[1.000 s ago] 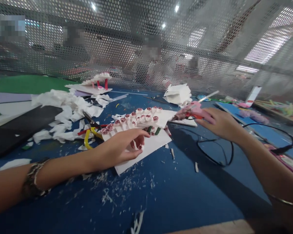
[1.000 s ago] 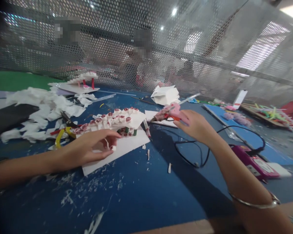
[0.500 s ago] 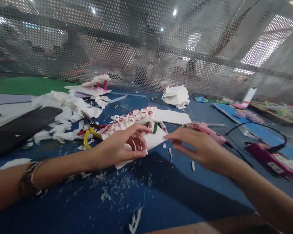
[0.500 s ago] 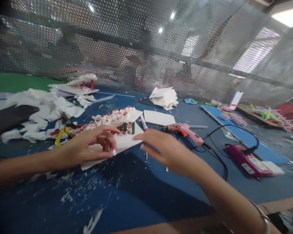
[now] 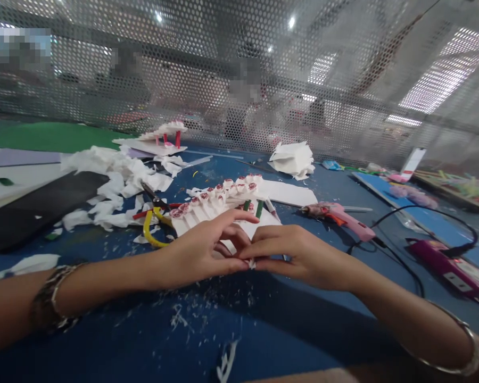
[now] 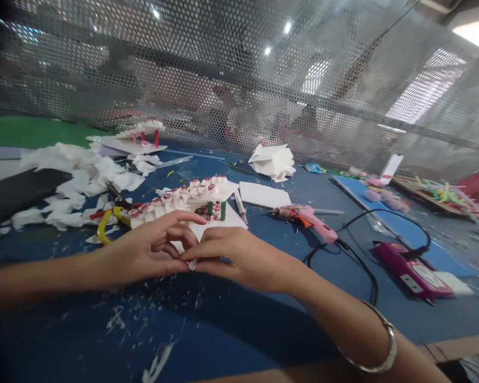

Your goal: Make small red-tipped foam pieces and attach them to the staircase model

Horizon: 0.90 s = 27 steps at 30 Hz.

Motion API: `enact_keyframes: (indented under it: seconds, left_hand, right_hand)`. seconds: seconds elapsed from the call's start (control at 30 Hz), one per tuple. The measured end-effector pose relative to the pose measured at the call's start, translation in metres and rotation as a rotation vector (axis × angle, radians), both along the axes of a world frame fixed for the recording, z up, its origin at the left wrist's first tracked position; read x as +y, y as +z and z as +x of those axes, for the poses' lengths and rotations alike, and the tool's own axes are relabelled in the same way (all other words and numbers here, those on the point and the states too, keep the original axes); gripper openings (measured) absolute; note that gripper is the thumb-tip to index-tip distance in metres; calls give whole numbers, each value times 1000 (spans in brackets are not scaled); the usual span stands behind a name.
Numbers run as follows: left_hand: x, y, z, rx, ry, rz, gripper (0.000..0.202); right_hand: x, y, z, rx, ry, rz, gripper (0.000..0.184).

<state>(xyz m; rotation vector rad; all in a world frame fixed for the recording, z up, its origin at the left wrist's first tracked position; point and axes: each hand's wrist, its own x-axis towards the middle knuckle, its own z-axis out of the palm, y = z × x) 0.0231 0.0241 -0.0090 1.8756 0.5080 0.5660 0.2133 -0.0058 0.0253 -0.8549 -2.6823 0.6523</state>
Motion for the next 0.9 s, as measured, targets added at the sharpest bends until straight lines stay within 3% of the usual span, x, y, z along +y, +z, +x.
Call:
enact_keyframes:
  seconds: [0.17,0.27,0.57,0.67,0.8,0.9]
  left_hand:
    - [-5,-1,0,14,-51,-6,47]
    - [-6,1,-1,33,-70,-27,46]
    - [-7,4,4,12,-34,-96,40]
    - [-4,11,-3,101,24,141,32]
    - [0,17,-16,317,46,730,33]
    - [1,10,-23,438,-25,1056,42]
  right_hand:
    - [0,4,-3,12,33,-186,25]
    - [0,2,-3,47,2,-214,23]
    - [-14,-1,-6,151,-168,69,12]
    - [-5,1,4,164,-293,106,12]
    - [16,1,27,203,-638,221,11]
    - [29,-2,35,108,-713,309,13]
